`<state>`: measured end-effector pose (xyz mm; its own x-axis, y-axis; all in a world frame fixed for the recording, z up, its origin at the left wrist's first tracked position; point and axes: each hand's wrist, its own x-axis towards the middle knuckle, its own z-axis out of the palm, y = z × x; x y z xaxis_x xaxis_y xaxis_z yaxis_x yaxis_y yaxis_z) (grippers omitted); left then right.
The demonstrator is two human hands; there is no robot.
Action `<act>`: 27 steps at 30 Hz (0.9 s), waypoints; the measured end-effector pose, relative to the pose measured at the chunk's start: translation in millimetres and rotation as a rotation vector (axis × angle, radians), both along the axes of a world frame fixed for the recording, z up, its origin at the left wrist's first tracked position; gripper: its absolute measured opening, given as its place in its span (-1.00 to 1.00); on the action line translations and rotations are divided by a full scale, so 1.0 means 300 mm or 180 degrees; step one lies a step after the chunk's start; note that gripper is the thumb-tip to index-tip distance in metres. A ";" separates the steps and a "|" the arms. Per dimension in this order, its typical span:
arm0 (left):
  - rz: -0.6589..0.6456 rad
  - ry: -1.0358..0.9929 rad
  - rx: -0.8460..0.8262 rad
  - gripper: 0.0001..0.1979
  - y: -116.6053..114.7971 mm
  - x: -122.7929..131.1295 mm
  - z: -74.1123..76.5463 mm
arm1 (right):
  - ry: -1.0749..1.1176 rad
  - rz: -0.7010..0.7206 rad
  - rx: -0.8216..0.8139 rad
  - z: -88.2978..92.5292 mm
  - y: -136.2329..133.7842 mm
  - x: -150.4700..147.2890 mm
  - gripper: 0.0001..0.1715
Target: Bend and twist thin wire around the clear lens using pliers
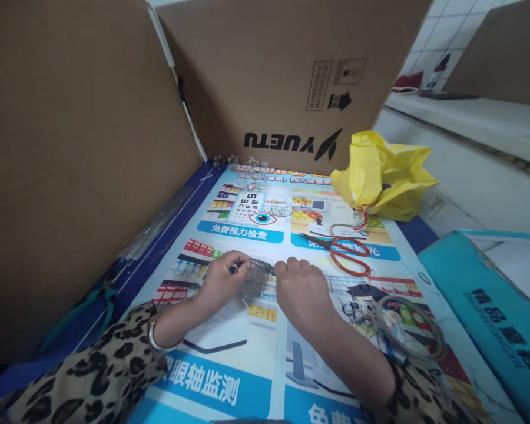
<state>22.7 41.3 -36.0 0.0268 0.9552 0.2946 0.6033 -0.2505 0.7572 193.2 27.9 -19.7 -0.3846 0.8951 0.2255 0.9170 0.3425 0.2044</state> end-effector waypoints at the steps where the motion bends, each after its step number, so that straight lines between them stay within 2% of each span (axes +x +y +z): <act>1: 0.0026 0.0014 0.0005 -0.89 0.000 0.001 0.001 | -0.0009 -0.0012 -0.0018 0.000 0.001 -0.002 -0.83; 12: 0.0012 -0.0073 -0.0091 -0.88 0.006 -0.003 -0.001 | -0.0051 -0.0023 -0.0077 -0.007 0.008 -0.007 -0.78; 22: -0.0039 -0.0129 -0.0117 -0.88 0.013 -0.007 0.002 | 0.0078 -0.0022 -0.0195 -0.024 0.015 0.006 -0.85; 27: -0.0217 -0.0187 -0.0204 -0.88 0.024 -0.016 0.008 | 0.0196 -0.0021 -0.0271 -0.028 0.020 0.010 -0.85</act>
<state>17.8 48.5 -33.5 0.0768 0.9687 0.2361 0.5405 -0.2394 0.8066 196.2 34.0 -28.1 -0.3665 0.9145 0.1716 0.9292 0.3503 0.1180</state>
